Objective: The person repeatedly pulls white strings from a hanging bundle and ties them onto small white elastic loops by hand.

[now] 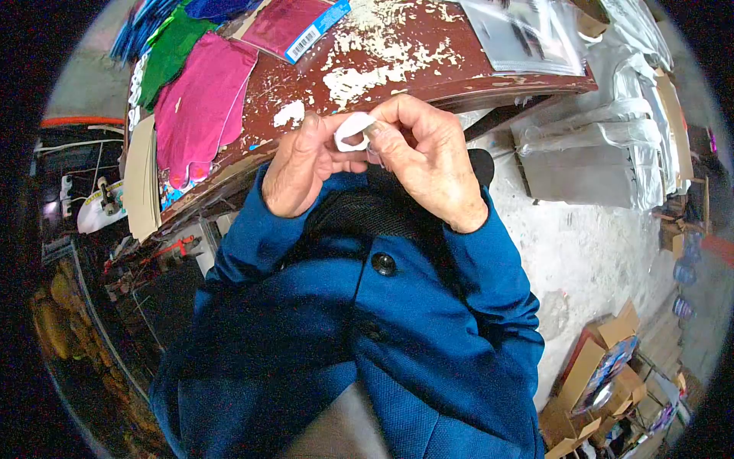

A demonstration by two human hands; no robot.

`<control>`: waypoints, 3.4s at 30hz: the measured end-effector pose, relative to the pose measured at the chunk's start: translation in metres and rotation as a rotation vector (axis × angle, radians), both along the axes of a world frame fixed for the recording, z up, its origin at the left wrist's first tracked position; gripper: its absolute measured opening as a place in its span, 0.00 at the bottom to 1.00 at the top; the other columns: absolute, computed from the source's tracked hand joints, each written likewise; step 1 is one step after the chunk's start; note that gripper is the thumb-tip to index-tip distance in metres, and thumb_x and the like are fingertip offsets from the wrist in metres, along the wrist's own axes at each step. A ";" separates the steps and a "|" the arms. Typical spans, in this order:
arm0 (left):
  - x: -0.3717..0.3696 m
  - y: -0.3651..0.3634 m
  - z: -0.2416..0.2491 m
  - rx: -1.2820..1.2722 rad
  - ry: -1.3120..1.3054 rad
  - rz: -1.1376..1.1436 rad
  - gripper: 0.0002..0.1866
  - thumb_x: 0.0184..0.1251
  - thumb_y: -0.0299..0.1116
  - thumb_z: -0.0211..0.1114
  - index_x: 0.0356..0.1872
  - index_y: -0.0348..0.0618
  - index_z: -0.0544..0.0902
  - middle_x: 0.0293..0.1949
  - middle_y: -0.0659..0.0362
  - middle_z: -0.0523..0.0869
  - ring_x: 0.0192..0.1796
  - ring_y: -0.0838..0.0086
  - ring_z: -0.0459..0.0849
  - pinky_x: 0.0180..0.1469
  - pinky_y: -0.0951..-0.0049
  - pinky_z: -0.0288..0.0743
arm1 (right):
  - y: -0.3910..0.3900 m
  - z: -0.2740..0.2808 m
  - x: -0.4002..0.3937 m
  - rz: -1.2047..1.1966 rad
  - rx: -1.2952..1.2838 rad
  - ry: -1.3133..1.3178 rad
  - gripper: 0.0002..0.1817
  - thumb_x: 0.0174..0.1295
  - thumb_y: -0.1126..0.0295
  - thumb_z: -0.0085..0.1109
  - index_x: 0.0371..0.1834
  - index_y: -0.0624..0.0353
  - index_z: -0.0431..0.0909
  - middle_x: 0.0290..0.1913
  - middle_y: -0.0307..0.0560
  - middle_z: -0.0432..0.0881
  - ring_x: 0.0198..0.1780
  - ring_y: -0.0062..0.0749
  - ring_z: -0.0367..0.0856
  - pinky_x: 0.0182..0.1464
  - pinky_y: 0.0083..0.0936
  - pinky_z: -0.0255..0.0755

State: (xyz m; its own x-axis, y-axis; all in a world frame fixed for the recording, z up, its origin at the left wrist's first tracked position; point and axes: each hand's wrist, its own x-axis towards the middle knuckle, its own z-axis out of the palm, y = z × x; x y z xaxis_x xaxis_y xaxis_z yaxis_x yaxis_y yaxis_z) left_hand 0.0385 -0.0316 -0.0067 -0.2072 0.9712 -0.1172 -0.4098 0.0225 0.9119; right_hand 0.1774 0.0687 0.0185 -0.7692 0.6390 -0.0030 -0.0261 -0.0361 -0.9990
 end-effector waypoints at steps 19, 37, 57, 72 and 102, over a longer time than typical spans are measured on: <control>-0.009 0.011 -0.004 -0.069 0.047 -0.245 0.23 0.72 0.49 0.48 0.37 0.36 0.78 0.30 0.55 0.80 0.31 0.78 0.75 0.30 0.83 0.65 | -0.004 -0.003 -0.001 -0.086 0.249 -0.049 0.04 0.54 0.82 0.56 0.32 0.64 0.78 0.26 0.41 0.77 0.23 0.19 0.69 0.27 0.15 0.64; -0.013 0.004 0.001 0.123 0.686 -0.221 0.08 0.68 0.31 0.54 0.30 0.41 0.77 0.21 0.63 0.73 0.23 0.80 0.66 0.28 0.80 0.62 | 0.001 0.002 0.008 0.017 0.104 -0.188 0.05 0.54 0.81 0.51 0.27 0.62 0.78 0.19 0.37 0.73 0.19 0.18 0.63 0.22 0.15 0.59; -0.068 0.015 0.006 0.949 1.704 0.300 0.04 0.52 0.33 0.58 0.24 0.50 0.72 0.23 0.61 0.72 0.32 0.69 0.69 0.39 0.66 0.63 | -0.001 0.003 -0.040 0.352 -1.682 0.118 0.11 0.64 0.64 0.40 0.31 0.55 0.71 0.20 0.36 0.64 0.20 0.22 0.60 0.22 0.21 0.55; -0.314 -0.055 -0.004 -0.060 1.505 0.968 0.03 0.51 0.33 0.63 0.22 0.48 0.82 0.23 0.59 0.79 0.29 0.66 0.75 0.32 0.68 0.72 | 0.022 0.011 -0.072 0.349 -0.944 0.180 0.10 0.71 0.67 0.39 0.43 0.58 0.71 0.19 0.34 0.59 0.19 0.18 0.58 0.20 0.16 0.57; -0.546 -0.079 -0.009 -0.645 1.662 1.157 0.08 0.52 0.42 0.60 0.24 0.57 0.87 0.25 0.57 0.84 0.32 0.57 0.78 0.34 0.56 0.73 | 0.042 0.000 -0.092 0.094 -1.157 0.153 0.07 0.70 0.67 0.42 0.39 0.58 0.69 0.18 0.35 0.57 0.18 0.18 0.57 0.19 0.17 0.53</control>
State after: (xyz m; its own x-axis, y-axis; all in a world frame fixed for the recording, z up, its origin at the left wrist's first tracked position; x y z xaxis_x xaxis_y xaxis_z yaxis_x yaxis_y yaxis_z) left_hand -0.5072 -0.1105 -0.0160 -0.7696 0.2685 0.5794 0.5162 0.7957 0.3169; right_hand 0.0854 0.1103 0.0187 -0.8557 0.2567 -0.4493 -0.0920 -0.9299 -0.3560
